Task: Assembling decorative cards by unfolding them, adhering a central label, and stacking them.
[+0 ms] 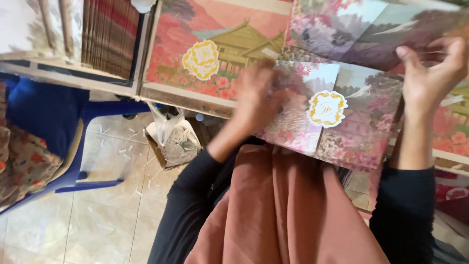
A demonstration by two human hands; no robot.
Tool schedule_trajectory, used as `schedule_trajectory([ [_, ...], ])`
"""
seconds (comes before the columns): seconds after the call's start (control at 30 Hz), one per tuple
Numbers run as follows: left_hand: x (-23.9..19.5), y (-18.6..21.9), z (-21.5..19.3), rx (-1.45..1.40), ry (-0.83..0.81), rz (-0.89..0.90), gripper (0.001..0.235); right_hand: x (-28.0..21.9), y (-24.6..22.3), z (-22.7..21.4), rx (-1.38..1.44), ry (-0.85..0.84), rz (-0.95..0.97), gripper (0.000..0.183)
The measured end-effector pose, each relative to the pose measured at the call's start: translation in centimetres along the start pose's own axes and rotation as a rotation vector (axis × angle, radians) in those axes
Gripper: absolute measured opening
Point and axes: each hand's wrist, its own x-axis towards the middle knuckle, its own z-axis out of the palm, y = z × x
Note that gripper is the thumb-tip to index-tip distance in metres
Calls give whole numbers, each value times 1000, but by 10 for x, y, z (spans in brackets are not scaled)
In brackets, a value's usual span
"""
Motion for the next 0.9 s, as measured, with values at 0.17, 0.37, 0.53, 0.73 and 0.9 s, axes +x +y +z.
schedule_trajectory([
  [0.17,7,-58,-57,146,201,-165,35,3,-30,-21,49,-40,122,39],
  [0.37,-27,-13,-4,-48,-173,-176,85,-39,-108,-71,44,-61,149,59],
  [0.53,-12,20,18,-544,-234,-258,102,-107,-121,-47,-26,-382,504,61],
  [0.73,-3,5,21,-985,-263,-604,100,-65,-147,-58,46,-468,685,68],
  [0.9,-4,23,4,-784,-300,-772,97,-90,-118,-54,118,-432,759,82],
])
